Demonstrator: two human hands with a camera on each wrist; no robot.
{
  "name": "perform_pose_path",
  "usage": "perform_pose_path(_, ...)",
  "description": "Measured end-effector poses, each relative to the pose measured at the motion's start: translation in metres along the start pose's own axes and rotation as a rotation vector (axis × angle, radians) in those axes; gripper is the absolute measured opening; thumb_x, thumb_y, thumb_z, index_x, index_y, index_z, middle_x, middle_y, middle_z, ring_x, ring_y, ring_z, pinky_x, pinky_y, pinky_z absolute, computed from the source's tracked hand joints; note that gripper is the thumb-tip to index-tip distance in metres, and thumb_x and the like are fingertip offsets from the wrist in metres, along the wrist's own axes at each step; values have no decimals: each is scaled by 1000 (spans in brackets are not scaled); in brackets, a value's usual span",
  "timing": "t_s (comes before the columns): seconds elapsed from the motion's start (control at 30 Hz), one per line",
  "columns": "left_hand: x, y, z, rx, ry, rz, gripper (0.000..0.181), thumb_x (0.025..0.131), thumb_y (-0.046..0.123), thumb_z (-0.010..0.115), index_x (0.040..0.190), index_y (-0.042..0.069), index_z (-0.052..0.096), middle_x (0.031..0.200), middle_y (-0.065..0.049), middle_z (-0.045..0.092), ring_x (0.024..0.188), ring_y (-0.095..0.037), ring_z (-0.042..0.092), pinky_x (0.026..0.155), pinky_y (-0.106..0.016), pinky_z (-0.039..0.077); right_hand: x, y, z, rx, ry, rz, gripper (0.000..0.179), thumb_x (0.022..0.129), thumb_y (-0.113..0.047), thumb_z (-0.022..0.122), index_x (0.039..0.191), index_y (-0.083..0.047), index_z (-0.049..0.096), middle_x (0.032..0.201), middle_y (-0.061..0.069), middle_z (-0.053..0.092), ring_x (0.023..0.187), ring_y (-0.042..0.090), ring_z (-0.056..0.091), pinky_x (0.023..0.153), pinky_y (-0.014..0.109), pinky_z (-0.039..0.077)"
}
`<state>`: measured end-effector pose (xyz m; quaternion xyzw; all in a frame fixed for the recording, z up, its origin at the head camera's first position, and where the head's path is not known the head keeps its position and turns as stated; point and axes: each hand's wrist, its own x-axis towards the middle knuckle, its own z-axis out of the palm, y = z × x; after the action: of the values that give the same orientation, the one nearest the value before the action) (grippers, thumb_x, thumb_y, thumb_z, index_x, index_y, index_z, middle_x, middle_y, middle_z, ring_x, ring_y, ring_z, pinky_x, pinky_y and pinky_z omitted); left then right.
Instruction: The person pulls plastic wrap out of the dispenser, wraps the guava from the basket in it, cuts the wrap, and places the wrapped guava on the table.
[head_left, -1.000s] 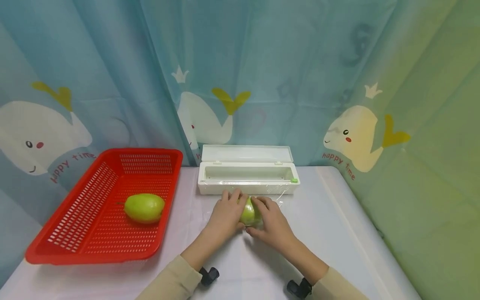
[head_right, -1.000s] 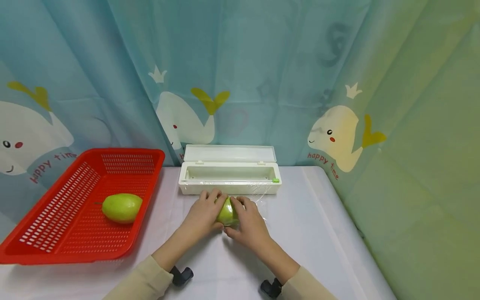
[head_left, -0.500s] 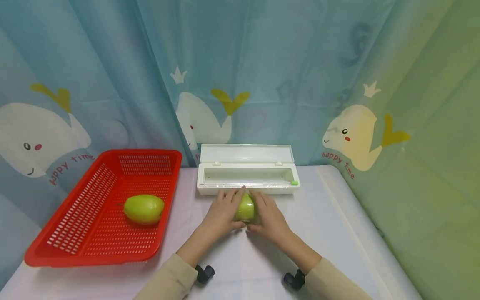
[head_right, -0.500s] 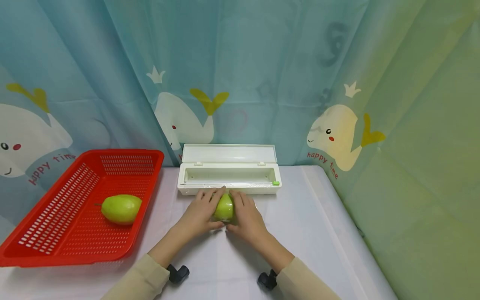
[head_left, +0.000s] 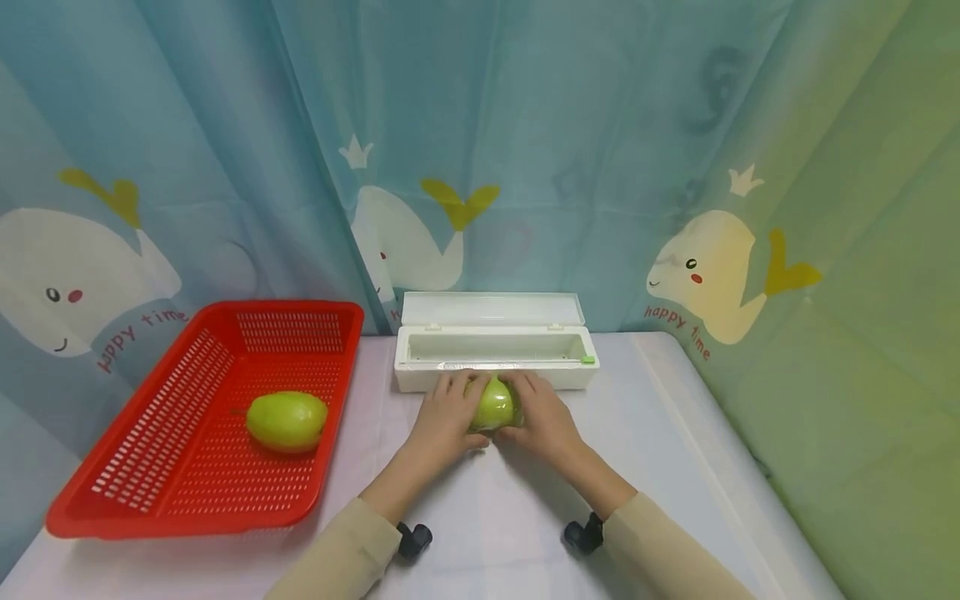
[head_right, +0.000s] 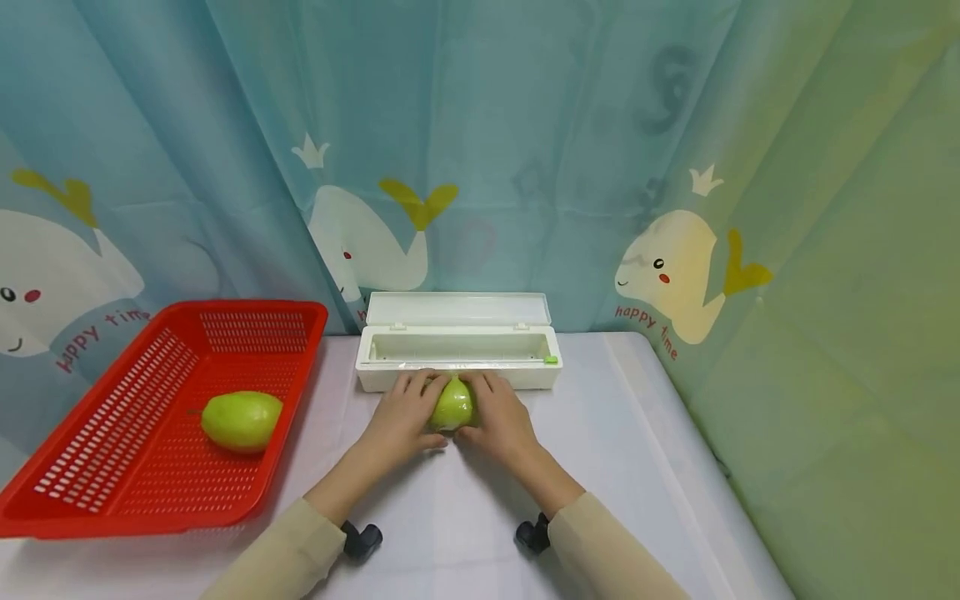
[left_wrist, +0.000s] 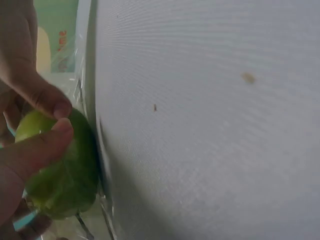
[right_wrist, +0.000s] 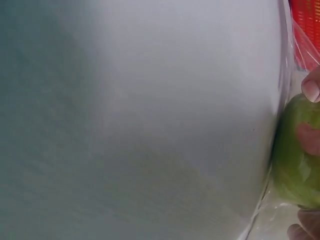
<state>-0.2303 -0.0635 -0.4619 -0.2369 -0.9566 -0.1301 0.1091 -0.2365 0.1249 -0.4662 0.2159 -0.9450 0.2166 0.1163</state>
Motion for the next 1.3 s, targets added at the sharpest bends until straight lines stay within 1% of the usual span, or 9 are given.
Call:
perform_pose_path(0.1,4,0,0,-11,29,-7,95,66,36,92,146,11,46,138,-13,48,119,-31,49,94,-45,49,4,2,0,13,-5,8,85,63,-23,95,137,-14,53,132,9,58,123,29,55,100,47,49)
perform_pose_path(0.23,6,-1,1,-60,58,-5,89,69,30,91,145,10,49,134,-16,47,117,-32,51,91,-43,52,7,4,2,56,-6,55,87,60,-24,96,136,-16,56,131,9,59,119,30,58,100,48,48)
perform_pose_path(0.43,6,-3,-1,-104,50,-22,92,70,31,90,147,9,46,127,-12,53,112,-27,54,86,-40,54,7,7,4,122,6,118,88,57,-25,97,137,-21,58,131,4,60,117,29,60,99,48,49)
perform_pose_path(0.57,7,-4,-3,-141,44,-42,86,69,31,91,140,7,49,118,-11,56,103,-24,57,82,-39,53,8,9,2,143,-7,129,87,59,-26,97,137,-21,59,131,3,61,117,27,61,99,48,49)
perform_pose_path(0.7,9,-4,-5,-165,31,-61,76,70,34,89,133,8,56,113,-9,57,97,-21,58,82,-39,53,9,12,-1,158,-14,114,85,60,-27,96,137,-19,60,132,3,62,110,23,62,94,44,51)
perform_pose_path(0.83,10,-5,-6,-188,18,-84,73,72,35,87,134,10,57,115,-10,57,98,-23,60,83,-40,53,11,16,-1,198,-26,116,83,60,-28,96,135,-17,60,132,4,64,107,23,63,91,42,52)
perform_pose_path(1.03,10,-6,-7,-256,8,-104,72,74,33,87,136,13,57,122,-11,55,101,-27,61,84,-43,53,13,19,-3,332,-61,191,75,61,-26,96,125,-15,58,126,5,66,108,27,67,96,41,53)
perform_pose_path(1.13,9,-8,-8,-265,-8,-110,73,75,36,86,137,14,56,122,-11,58,102,-27,61,84,-45,52,14,20,-5,347,-72,205,73,61,-27,95,124,-15,60,125,5,67,106,26,68,93,40,54)
perform_pose_path(1.3,9,-10,-6,-272,-24,-123,72,77,39,84,137,11,54,127,-15,60,112,-31,61,92,-48,51,16,22,-5,376,-82,194,73,62,-27,95,126,-15,62,121,5,69,102,24,69,89,40,55)
